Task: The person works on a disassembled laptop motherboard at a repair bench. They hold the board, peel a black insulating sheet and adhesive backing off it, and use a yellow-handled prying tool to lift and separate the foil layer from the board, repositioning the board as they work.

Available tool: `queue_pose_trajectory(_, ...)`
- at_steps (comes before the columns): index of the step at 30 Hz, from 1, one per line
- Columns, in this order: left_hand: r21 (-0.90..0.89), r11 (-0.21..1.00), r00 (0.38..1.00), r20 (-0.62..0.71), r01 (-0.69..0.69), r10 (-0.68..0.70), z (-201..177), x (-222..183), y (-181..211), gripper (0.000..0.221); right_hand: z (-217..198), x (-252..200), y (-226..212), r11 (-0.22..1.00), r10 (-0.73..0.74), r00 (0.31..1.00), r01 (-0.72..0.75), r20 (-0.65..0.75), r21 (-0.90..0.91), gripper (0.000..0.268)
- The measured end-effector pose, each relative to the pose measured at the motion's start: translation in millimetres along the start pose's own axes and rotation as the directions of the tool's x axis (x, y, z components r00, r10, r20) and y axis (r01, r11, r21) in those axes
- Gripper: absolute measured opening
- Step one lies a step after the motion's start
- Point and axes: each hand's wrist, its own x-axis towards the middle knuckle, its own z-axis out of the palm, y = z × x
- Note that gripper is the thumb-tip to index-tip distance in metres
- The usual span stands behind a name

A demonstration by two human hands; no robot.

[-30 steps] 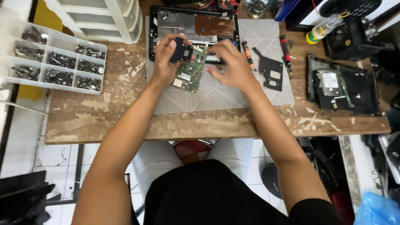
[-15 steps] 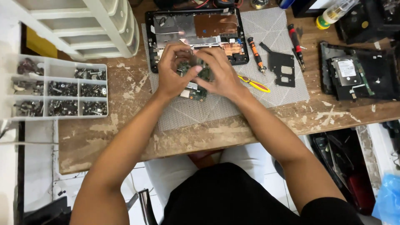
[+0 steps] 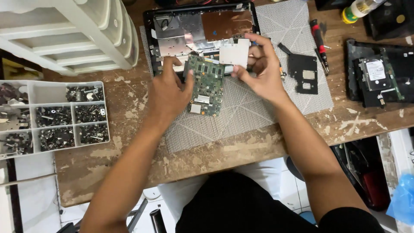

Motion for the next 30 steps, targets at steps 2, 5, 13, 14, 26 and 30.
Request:
queue_pose_trajectory(2, 0.142, 0.963, 0.944, 0.209, 0.228, -0.254, -13, 2, 21, 0.039, 9, 4, -22, 0.998, 0.050, 0.999, -0.051, 0.009, 0.023, 0.060)
queue_pose_trajectory(5, 0.260, 0.930, 0.927, 0.205, 0.259, -0.315, -7, -1, 20, 0.043, 6, 4, -16, 0.997, 0.066, 0.998, -0.067, 0.014, 0.044, 0.050)
queue_pose_trajectory(13, 0.189, 0.904, 0.870, 0.256, 0.382, -0.421, -5, 0, 23, 0.053, 3, 7, -17, 0.981, 0.062, 0.983, -0.028, 0.173, -0.192, 0.042)
queue_pose_trajectory(14, 0.139, 0.905, 0.867, 0.259, 0.402, -0.425, -6, 0, 24, 0.054, 6, 9, -25, 0.970, 0.068, 0.975, -0.015, 0.212, -0.243, 0.039)
queue_pose_trajectory(26, -0.566, 0.768, 0.952, 0.124, 0.298, -0.278, 19, -12, 7, 0.026, 0, 4, -21, 0.988, 0.104, 0.937, -0.060, 0.333, -0.141, 0.027)
queue_pose_trajectory(30, -0.628, 0.766, 0.979, -0.035, 0.136, -0.202, 23, -16, 3, 0.021, -6, -2, -1, 0.991, 0.097, 0.947, -0.064, 0.305, -0.115, 0.024)
